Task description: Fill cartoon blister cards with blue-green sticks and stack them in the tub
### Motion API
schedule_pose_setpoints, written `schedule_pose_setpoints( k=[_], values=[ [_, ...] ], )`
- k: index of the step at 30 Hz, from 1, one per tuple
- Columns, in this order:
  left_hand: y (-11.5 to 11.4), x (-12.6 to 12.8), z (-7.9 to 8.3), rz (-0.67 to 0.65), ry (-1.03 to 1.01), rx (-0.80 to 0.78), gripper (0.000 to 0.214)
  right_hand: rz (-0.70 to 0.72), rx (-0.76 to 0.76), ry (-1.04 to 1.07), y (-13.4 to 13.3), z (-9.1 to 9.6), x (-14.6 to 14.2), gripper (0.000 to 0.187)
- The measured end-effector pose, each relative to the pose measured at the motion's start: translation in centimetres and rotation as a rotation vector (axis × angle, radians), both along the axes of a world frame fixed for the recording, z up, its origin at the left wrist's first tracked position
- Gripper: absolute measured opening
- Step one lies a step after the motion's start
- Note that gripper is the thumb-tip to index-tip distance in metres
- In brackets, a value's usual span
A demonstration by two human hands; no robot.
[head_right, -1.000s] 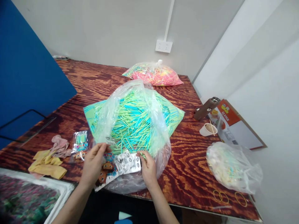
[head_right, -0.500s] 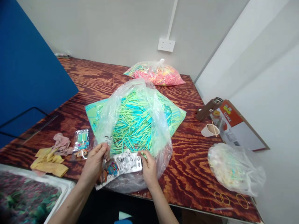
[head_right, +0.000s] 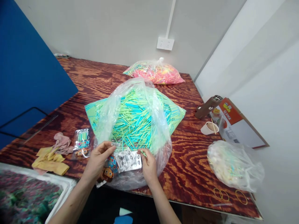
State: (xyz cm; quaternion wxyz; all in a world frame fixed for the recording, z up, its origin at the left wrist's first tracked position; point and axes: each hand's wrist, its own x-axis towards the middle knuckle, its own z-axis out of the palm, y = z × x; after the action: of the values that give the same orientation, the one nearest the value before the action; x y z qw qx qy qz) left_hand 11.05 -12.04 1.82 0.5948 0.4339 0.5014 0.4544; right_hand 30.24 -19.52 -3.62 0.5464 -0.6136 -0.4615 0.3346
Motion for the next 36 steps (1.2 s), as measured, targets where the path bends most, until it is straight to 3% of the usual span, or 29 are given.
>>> schedule_pose_setpoints(
  k=[7,14,18,26,32,36],
  values=[
    [0.4,0.3,-0.3,-0.009,0.15,0.079,0.036,-0.002,-0.007,-0.005,0.0,0.0,0.0,0.018],
    [0.4,1.0,-0.5,-0.095,-0.093,-0.079,0.047,-0.004,-0.001,0.002,0.0,-0.1,0.0,0.02],
    [0.6,0.9,0.1,-0.092,-0.051,-0.095,0.038,-0.001,-0.009,0.01,0.1,0.0,0.0,0.02],
    [0.9,0.4,0.3,-0.009,0.053,0.029,0.031,0.003,-0.001,-0.013,0.0,-0.2,0.1,0.017],
    [0.7,0.0,0.3,-0.073,0.239,0.166,0.039,0.004,0.01,-0.047,0.0,-0.2,0.0,0.018],
    [0.6,0.1,0.1,-0.145,0.252,0.164,0.036,0.007,0.008,-0.056,0.0,-0.1,0.0,0.018]
  ],
)
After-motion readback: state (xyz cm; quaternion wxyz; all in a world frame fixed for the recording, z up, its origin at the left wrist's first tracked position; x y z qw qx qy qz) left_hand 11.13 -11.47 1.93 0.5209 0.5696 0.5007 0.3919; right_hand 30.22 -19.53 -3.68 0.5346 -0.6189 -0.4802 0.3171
